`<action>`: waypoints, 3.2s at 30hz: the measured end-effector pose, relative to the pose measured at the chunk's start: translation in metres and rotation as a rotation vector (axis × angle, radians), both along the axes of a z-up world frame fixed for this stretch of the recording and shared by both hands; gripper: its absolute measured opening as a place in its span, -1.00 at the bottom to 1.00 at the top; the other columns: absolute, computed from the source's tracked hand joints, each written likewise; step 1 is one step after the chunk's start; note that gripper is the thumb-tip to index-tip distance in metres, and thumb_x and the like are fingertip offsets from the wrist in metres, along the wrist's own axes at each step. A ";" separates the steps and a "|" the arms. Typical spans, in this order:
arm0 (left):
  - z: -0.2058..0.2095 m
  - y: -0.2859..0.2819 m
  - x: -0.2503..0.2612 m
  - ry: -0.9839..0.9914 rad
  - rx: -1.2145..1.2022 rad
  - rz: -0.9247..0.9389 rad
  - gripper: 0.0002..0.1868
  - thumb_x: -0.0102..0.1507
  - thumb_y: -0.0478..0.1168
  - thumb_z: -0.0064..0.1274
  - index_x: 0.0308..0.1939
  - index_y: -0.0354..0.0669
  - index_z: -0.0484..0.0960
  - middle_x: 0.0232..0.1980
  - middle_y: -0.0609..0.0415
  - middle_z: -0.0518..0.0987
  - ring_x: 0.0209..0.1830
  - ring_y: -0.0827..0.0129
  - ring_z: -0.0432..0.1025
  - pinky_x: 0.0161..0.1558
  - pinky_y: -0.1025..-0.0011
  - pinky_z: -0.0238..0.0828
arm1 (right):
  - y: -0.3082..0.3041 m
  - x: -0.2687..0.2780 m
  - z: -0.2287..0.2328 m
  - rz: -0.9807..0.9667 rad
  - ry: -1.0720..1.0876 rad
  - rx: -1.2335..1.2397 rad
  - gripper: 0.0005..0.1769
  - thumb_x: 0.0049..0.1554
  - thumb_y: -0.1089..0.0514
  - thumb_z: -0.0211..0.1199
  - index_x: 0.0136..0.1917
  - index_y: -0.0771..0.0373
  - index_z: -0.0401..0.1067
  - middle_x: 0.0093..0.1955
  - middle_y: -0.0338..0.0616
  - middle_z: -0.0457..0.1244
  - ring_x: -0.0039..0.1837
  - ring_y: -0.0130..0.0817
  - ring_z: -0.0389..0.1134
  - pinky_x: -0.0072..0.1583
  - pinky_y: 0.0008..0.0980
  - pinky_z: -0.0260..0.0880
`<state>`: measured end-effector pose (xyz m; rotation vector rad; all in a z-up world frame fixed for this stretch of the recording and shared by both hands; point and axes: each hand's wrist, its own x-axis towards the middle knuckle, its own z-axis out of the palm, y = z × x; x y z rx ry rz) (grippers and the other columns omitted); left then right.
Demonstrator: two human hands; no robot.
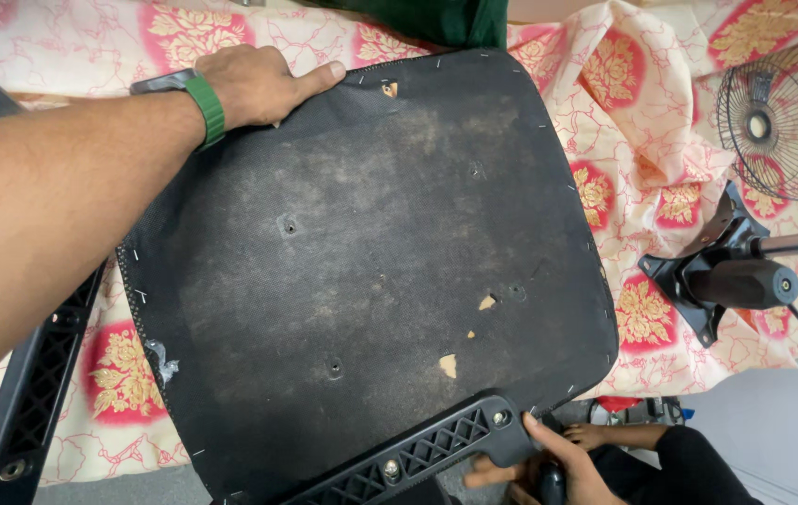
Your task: The person uses a screwdriver to remove screws from the plastic frame of an office chair seat. They detach one side of the frame, then continue to unscrew and remove the second side, leaving the seat cushion exposed.
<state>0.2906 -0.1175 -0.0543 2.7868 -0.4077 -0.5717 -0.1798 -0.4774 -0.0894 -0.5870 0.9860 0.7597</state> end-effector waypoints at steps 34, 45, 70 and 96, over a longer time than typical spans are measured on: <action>0.028 0.030 -0.388 -0.575 -0.245 0.905 -0.18 0.11 0.14 0.25 0.26 -0.37 0.44 0.19 -0.33 0.41 0.21 -0.14 0.32 0.26 0.03 0.22 | -0.017 0.240 0.106 1.417 -0.201 -1.648 0.31 -0.31 -0.61 0.46 0.52 0.15 0.32 0.30 0.08 0.40 0.33 0.03 0.45 0.33 -0.02 0.43; 0.019 0.053 -0.396 0.126 -0.299 1.207 -0.09 0.06 0.49 0.12 0.02 -0.33 0.68 0.00 -0.22 0.69 0.08 0.00 0.59 0.18 0.13 0.47 | -0.056 0.256 0.058 1.154 -0.320 -1.428 0.07 -0.26 -0.53 0.46 -0.02 0.57 0.48 -0.39 0.07 0.31 -0.46 -0.13 0.32 -0.39 -0.27 0.25; 0.046 0.123 -0.355 0.111 -0.101 1.029 0.13 0.12 0.66 -0.17 0.22 -0.38 0.58 0.16 -0.44 0.59 0.22 -0.19 0.49 0.22 0.02 0.41 | -0.032 0.206 0.078 1.112 -0.346 -1.426 -0.08 -0.19 -0.54 0.39 -0.38 0.51 0.50 -0.47 0.03 0.22 -0.43 -0.13 0.32 -0.35 -0.24 0.25; 0.044 0.095 -0.356 -0.010 0.177 0.980 -0.04 0.23 0.60 -0.15 -0.05 -0.30 0.74 -0.13 -0.31 0.71 -0.07 -0.16 0.64 -0.06 -0.02 0.60 | -0.028 0.204 0.051 0.977 -0.308 -1.353 -0.05 -0.10 -0.46 0.39 -0.12 0.63 0.55 -0.35 0.08 0.31 -0.41 -0.16 0.33 -0.37 -0.27 0.23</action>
